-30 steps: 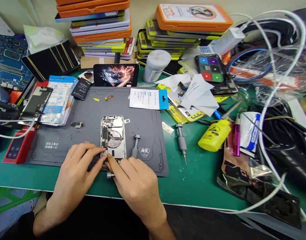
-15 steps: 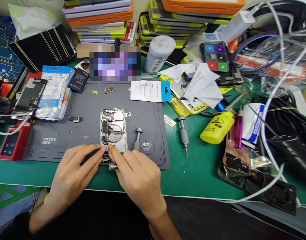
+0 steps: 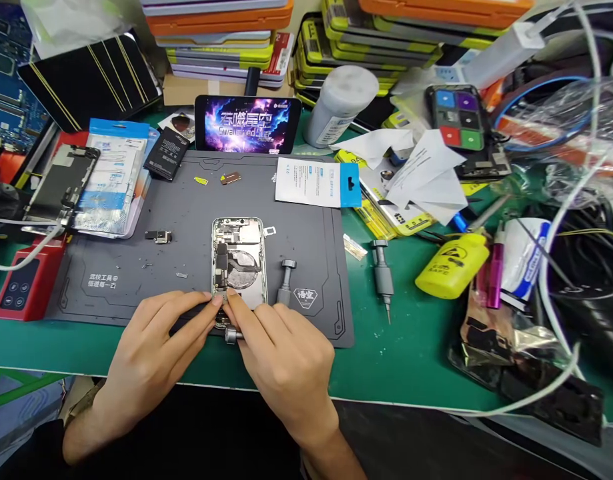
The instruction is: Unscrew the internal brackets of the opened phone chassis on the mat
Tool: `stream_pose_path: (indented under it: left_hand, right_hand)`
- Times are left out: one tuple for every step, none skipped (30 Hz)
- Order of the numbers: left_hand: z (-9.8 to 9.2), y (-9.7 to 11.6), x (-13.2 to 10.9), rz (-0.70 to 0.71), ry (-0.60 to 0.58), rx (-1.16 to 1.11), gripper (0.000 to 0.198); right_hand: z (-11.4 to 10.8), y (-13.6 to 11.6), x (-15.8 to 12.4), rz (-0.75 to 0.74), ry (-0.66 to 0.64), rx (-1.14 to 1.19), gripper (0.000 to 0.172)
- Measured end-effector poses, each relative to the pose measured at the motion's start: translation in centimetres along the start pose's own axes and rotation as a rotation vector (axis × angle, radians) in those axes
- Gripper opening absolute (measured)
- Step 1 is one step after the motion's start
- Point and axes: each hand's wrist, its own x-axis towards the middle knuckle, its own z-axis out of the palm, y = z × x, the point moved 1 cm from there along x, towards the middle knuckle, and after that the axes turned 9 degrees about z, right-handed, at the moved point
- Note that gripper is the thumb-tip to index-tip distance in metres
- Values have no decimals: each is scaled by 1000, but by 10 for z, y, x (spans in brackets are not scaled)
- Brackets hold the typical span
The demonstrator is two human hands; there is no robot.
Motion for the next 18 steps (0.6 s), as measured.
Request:
stream_pose_path:
  left_hand:
    - [0,0,-1,1,1,-4,32]
    - [1,0,-1,3,2,-6,34]
    - [1,0,-1,4,2,-6,35]
    - [1,0,-2,6,-1,-6,37]
    - [1,0,-2,6,-6,-6,37]
    - [1,0,-2,5,-11,-8,37]
    - [1,1,-2,3,-13,-10,37]
    - [1,1,-2,-2,-14,-13,36]
    - [1,1,-2,-7,-13,-17,36]
    - [1,1,-1,-12,-12,-20,35]
    - [1,1,-1,-16,-12,-22,35]
    - [1,1,0,-17,-13,-21,34]
    - [1,1,0,-18,-14,-19,33]
    - [2,1,0,-19,-14,-16,32]
    - [2,1,1,-19,-13,-11,31]
    - [2,1,1,-19,-11,-6,30]
    - [2,1,1,-19,-11,-2,29]
    - [2,1,1,-18,-10,0,29]
  right_hand:
    - [0,0,0,-9,-3,1,16]
    - [0,1,0,-17,-6,3,16]
    - [0,1,0,-25,-7,5,16]
    - [0,2,-1,-30,-6,6,16]
    - [0,3,-1,-31,-6,6,16]
    - [0,3,-1,-29,-8,6,16]
    - [0,4,-1,-24,-13,6,16]
    - [0,4,-1,-16,-16,6,15]
    - [0,4,-2,-5,-18,4,15]
    - [0,4,-2,5,-19,3,16]
    - [0,4,-2,14,-17,2,17]
    - [0,4,-2,19,-17,2,18]
    - [0,4,-2,19,-21,0,20]
    - [0,4,-1,13,-29,-5,23]
    - [0,4,-1,4,-39,-13,25]
    - [0,3,0,-6,-48,-25,27]
    - [-1,3,0,-15,-53,-38,28]
    - [-1,2,1,-24,-56,-51,29]
